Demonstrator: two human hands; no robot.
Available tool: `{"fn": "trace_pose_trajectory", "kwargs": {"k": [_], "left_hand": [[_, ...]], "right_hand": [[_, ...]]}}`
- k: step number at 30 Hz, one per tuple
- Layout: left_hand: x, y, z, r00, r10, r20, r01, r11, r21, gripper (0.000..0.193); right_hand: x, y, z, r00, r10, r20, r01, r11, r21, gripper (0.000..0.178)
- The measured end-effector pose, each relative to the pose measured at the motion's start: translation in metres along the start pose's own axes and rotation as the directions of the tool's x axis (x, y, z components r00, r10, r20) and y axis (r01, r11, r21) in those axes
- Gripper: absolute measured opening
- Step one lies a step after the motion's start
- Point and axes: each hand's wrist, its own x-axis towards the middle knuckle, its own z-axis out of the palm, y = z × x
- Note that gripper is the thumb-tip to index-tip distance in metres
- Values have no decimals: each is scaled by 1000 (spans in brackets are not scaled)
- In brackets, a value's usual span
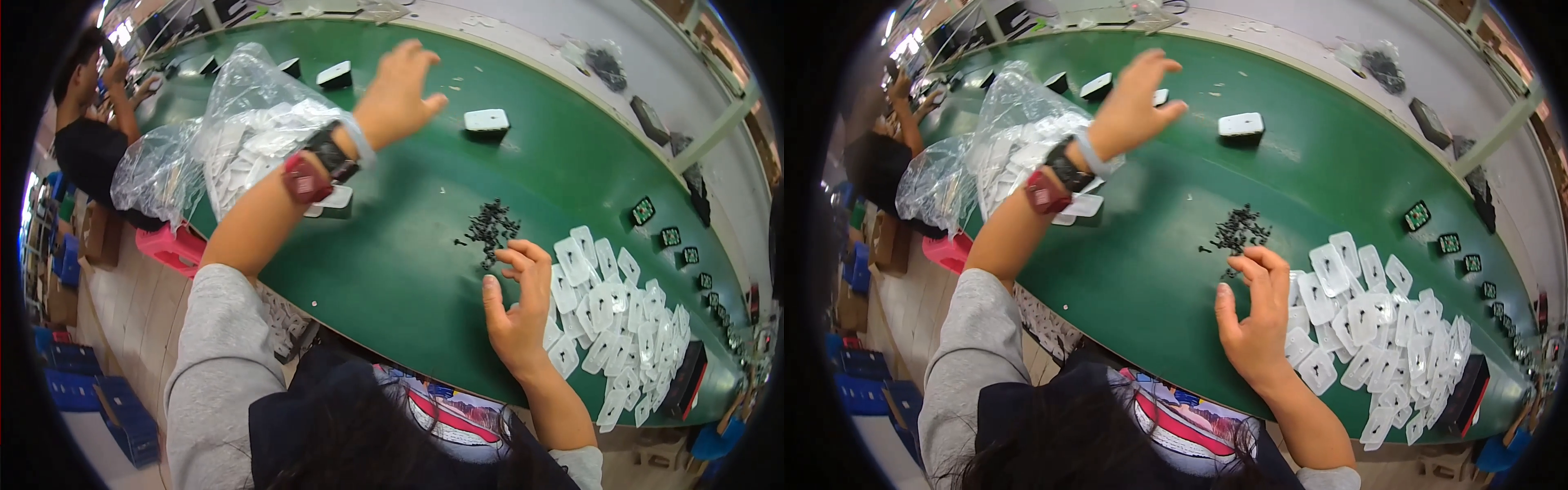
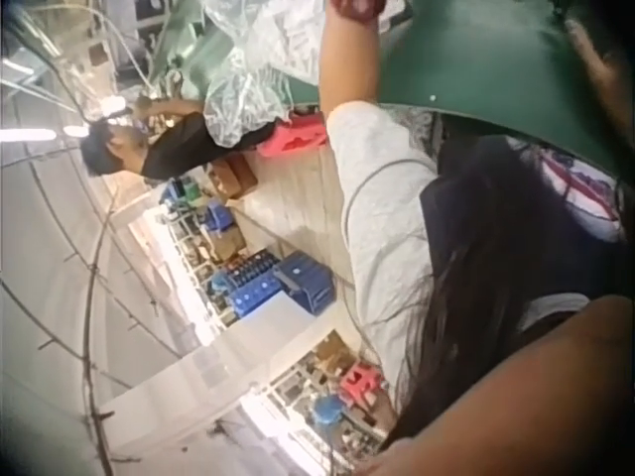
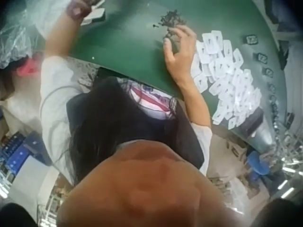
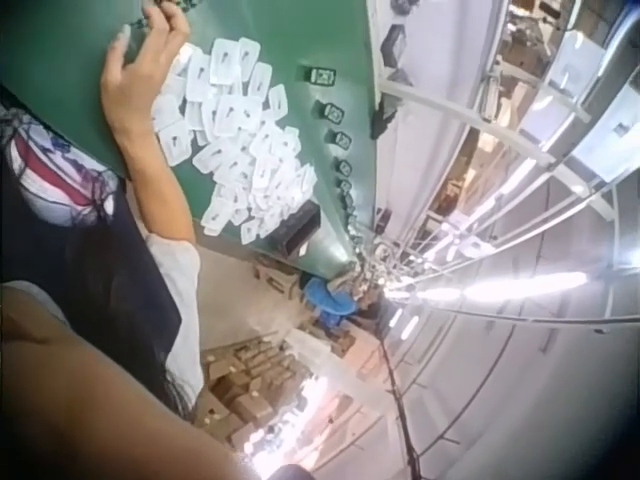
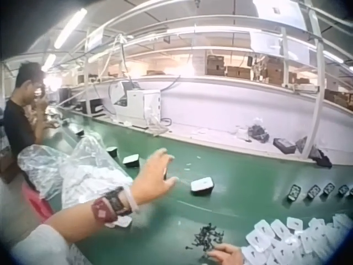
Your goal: The person assembles electronic components by hand, inserting small metal pins into plastic housings at a workbench.
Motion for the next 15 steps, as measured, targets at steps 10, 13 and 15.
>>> {"fn": "trace_pose_trajectory", "kwargs": {"k": [10, 13, 15], "left_hand": [[-98, -260, -158, 721, -663, -204, 662, 570, 486, 58], [-97, -236, -165, 569, -811, 138, 815, 579, 43, 41], [-100, -198, -174, 664, -745, -67, 746, 666, -6, 28]], "right_hand": [[-6, -7, 11, 994, -69, 88, 66, 997, 36, 28], [-7, -2, 13, 994, -46, 102, 42, 998, 43, 25], [-7, -2, 12, 994, -31, 106, 26, 999, 47, 24]]}}
